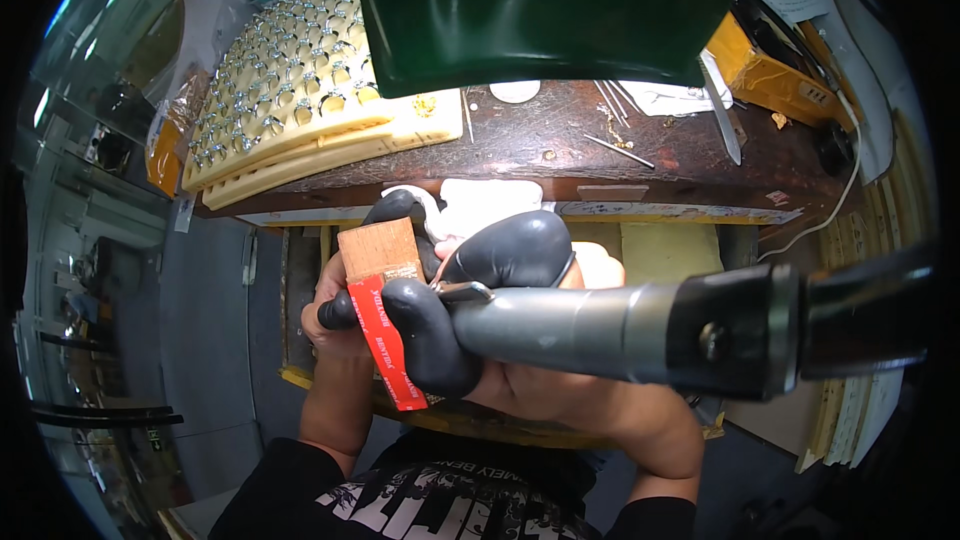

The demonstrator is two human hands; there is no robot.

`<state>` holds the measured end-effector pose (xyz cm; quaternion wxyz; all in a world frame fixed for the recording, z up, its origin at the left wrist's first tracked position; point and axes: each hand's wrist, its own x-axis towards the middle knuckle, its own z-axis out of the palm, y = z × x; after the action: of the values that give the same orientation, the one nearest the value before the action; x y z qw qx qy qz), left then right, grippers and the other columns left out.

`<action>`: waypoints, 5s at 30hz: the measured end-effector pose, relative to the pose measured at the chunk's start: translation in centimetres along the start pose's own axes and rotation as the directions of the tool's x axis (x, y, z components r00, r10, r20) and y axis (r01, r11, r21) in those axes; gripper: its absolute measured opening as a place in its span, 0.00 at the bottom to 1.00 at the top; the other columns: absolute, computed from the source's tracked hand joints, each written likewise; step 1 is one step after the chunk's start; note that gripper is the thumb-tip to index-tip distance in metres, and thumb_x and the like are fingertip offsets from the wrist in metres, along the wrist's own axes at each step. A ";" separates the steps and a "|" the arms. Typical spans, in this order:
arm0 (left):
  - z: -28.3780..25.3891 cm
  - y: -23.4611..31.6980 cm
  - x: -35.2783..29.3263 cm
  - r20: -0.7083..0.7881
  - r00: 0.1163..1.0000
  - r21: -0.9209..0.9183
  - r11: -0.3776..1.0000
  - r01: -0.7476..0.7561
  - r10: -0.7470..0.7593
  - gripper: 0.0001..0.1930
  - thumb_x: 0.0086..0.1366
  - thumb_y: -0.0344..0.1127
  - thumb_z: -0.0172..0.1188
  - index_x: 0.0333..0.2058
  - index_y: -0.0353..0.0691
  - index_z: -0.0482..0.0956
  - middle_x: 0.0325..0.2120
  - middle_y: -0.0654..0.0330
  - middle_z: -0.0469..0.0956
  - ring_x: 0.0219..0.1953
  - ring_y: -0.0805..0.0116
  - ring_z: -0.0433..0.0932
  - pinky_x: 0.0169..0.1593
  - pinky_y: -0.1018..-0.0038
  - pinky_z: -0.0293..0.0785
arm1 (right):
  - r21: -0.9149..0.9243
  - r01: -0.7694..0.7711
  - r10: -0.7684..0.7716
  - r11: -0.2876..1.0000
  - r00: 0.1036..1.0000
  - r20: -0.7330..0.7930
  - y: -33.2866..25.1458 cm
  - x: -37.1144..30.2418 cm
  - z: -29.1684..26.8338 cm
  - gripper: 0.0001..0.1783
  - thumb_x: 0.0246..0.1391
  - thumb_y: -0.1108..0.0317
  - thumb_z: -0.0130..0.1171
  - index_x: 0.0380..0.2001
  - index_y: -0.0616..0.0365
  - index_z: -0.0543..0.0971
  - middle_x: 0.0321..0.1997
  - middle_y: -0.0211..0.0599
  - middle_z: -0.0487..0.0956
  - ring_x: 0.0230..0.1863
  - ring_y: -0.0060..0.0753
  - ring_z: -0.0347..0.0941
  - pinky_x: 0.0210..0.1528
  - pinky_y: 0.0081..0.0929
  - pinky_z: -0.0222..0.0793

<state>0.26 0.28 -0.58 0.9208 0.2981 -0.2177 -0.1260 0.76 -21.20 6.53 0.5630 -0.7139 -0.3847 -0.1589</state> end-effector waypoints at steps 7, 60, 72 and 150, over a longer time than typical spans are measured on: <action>0.5 0.0 0.1 -0.022 1.000 -0.011 1.000 -0.002 0.002 0.39 0.62 0.35 0.61 0.66 0.24 0.53 0.58 0.33 0.67 0.58 0.43 0.73 0.60 0.46 0.71 | -0.022 -0.023 0.023 0.999 1.000 -0.005 -0.6 0.4 0.1 0.08 0.55 0.81 0.61 0.39 0.65 0.78 0.34 0.46 0.81 0.39 0.41 0.81 0.51 0.53 0.77; 0.2 0.2 -0.2 -0.017 1.000 0.092 0.995 -0.025 0.026 0.38 0.63 0.37 0.61 0.65 0.24 0.56 0.57 0.35 0.69 0.58 0.46 0.74 0.61 0.51 0.71 | -0.086 -0.025 0.026 0.996 1.000 0.012 -0.1 -0.6 0.0 0.10 0.58 0.80 0.59 0.44 0.63 0.77 0.36 0.47 0.81 0.40 0.41 0.80 0.52 0.53 0.76; 0.8 0.2 0.1 -0.153 0.988 0.132 0.990 0.045 -0.025 0.48 0.53 0.43 0.67 0.65 0.20 0.53 0.68 0.36 0.48 0.61 0.40 0.69 0.62 0.46 0.68 | -0.089 -0.025 0.026 0.996 1.000 0.008 -0.1 -1.0 0.0 0.13 0.58 0.80 0.59 0.46 0.62 0.76 0.36 0.48 0.80 0.40 0.42 0.80 0.52 0.54 0.76; 1.4 0.2 0.2 -0.134 0.991 0.154 0.988 0.025 -0.004 0.48 0.55 0.43 0.68 0.66 0.25 0.53 0.63 0.36 0.59 0.60 0.46 0.71 0.62 0.49 0.69 | -0.043 0.015 -0.016 0.999 1.000 -0.011 0.0 -0.3 -0.1 0.12 0.56 0.80 0.61 0.44 0.66 0.78 0.35 0.46 0.81 0.38 0.41 0.81 0.50 0.49 0.78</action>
<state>-0.23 -0.35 0.63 0.9065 0.3780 -0.1625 -0.0950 0.60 -21.46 6.31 0.5486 -0.7220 -0.3835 -0.1754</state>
